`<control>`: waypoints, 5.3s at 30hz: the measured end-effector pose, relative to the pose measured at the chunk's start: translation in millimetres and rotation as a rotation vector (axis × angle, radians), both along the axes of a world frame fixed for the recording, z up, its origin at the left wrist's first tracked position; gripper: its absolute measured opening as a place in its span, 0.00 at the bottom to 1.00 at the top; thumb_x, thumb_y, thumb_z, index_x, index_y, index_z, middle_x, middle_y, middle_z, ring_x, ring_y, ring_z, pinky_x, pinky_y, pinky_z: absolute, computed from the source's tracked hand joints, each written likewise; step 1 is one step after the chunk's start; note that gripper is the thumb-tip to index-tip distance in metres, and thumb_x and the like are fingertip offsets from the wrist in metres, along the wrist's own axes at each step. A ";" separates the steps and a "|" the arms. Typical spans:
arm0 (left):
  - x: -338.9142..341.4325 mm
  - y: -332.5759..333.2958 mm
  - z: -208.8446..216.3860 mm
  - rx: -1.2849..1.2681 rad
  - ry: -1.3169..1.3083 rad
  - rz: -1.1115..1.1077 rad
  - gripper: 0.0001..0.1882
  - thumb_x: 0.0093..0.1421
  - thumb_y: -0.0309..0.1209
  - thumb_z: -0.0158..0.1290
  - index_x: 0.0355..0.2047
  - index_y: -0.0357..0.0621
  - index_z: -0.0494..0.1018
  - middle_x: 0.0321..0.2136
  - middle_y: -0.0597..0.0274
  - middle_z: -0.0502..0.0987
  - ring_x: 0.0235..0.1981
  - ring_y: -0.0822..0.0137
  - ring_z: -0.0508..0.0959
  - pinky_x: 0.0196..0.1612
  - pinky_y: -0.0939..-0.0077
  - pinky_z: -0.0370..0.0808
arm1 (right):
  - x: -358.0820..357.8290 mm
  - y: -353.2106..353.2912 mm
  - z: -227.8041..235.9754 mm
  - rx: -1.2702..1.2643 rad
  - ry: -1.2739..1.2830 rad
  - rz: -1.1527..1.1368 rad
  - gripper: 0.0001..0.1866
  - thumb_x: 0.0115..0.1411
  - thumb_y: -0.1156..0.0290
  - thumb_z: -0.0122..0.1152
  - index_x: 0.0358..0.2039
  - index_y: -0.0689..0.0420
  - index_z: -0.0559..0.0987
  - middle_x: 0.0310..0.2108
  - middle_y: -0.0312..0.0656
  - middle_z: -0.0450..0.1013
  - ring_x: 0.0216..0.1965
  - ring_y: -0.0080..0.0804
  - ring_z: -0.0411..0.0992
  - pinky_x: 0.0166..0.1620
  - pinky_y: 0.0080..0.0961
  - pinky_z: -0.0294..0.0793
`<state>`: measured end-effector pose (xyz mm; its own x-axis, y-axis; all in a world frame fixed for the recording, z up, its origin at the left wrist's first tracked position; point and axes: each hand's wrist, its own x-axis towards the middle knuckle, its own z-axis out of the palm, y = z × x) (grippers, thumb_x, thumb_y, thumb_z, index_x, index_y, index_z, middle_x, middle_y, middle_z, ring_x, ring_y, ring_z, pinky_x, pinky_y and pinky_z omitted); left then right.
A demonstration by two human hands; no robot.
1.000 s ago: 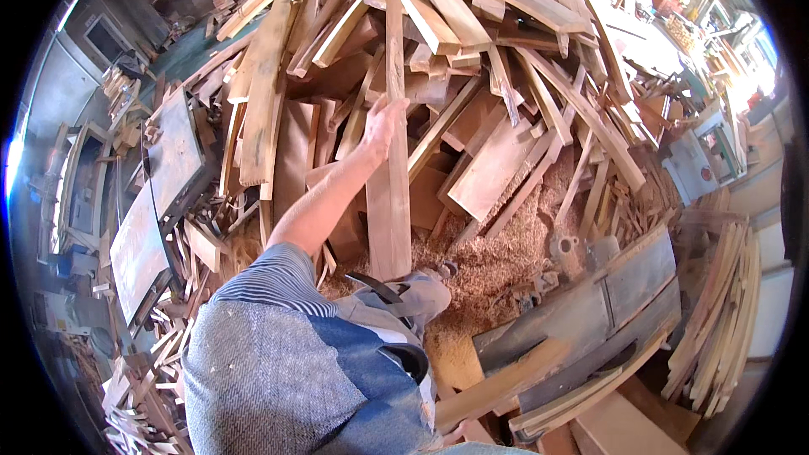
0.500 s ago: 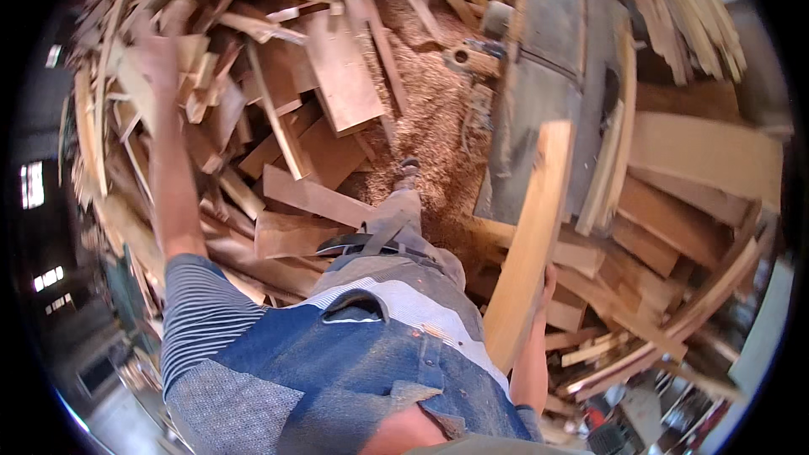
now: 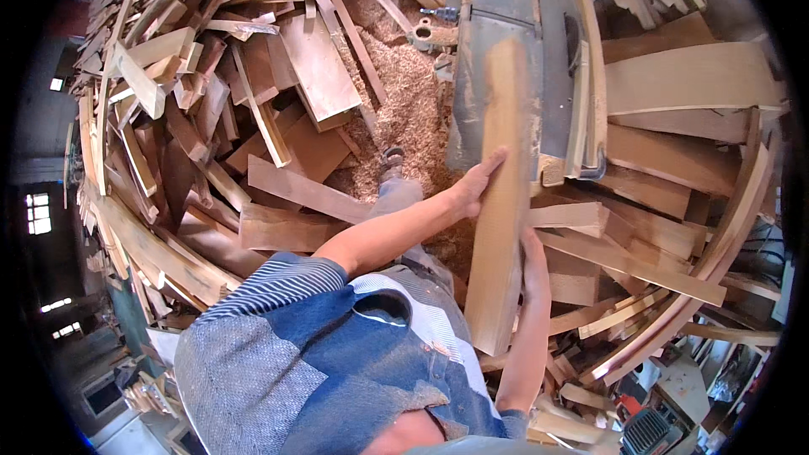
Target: The person processes various wood planks by hand using a surface joiner machine, sliding the planks across the blades to flatten them and moving them to a pile of scrap wood.
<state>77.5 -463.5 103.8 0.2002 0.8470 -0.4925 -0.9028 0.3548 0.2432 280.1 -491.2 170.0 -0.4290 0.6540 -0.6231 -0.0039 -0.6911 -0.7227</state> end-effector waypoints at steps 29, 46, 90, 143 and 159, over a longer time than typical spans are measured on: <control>32.0 42.5 -90.2 -0.311 0.816 0.075 0.30 0.62 0.48 0.65 0.49 0.30 0.74 0.42 0.50 0.82 0.41 0.60 0.83 0.45 0.59 0.79 | 132.0 -109.2 -63.0 -0.054 -0.238 -0.649 0.18 0.64 0.59 0.65 0.47 0.58 0.77 0.41 0.39 0.75 0.38 0.31 0.75 0.36 0.28 0.75; 20.1 24.5 -51.6 0.050 0.920 -0.123 0.16 0.64 0.34 0.62 0.46 0.35 0.75 0.42 0.63 0.80 0.41 0.73 0.77 0.41 0.74 0.76 | 111.4 -108.8 -127.4 -0.772 0.286 -0.566 0.26 0.66 0.38 0.52 0.40 0.51 0.77 0.19 0.38 0.67 0.16 0.33 0.66 0.17 0.30 0.61; 13.2 36.8 -91.7 -0.092 0.292 -0.036 0.40 0.62 0.62 0.59 0.56 0.36 0.71 0.49 0.50 0.81 0.47 0.57 0.82 0.50 0.54 0.80 | 55.8 -34.0 -54.2 0.194 -0.258 0.081 0.33 0.52 0.68 0.74 0.57 0.66 0.73 0.46 0.40 0.77 0.47 0.29 0.73 0.54 0.28 0.72; -115.8 247.0 -98.2 -0.022 2.062 -0.020 0.32 0.58 0.32 0.54 0.63 0.41 0.61 0.60 0.30 0.60 0.58 0.30 0.66 0.60 0.41 0.69 | -145.5 97.2 -126.3 1.123 -1.103 0.481 0.43 0.57 0.68 0.66 0.73 0.44 0.63 0.28 0.50 0.72 0.26 0.51 0.75 0.28 0.45 0.76; -165.2 354.6 -112.4 0.045 2.014 0.057 0.31 0.56 0.31 0.54 0.61 0.40 0.62 0.58 0.31 0.61 0.55 0.30 0.68 0.61 0.42 0.68 | -205.9 193.6 -124.7 1.154 -1.111 0.425 0.43 0.56 0.69 0.67 0.73 0.43 0.64 0.29 0.51 0.72 0.24 0.51 0.74 0.25 0.45 0.73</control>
<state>-87.6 -108.8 -8.6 -0.5253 0.8469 0.0824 0.6098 0.3071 0.7306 74.2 -297.6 45.3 -0.3925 0.9193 -0.0288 0.8678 0.3597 -0.3429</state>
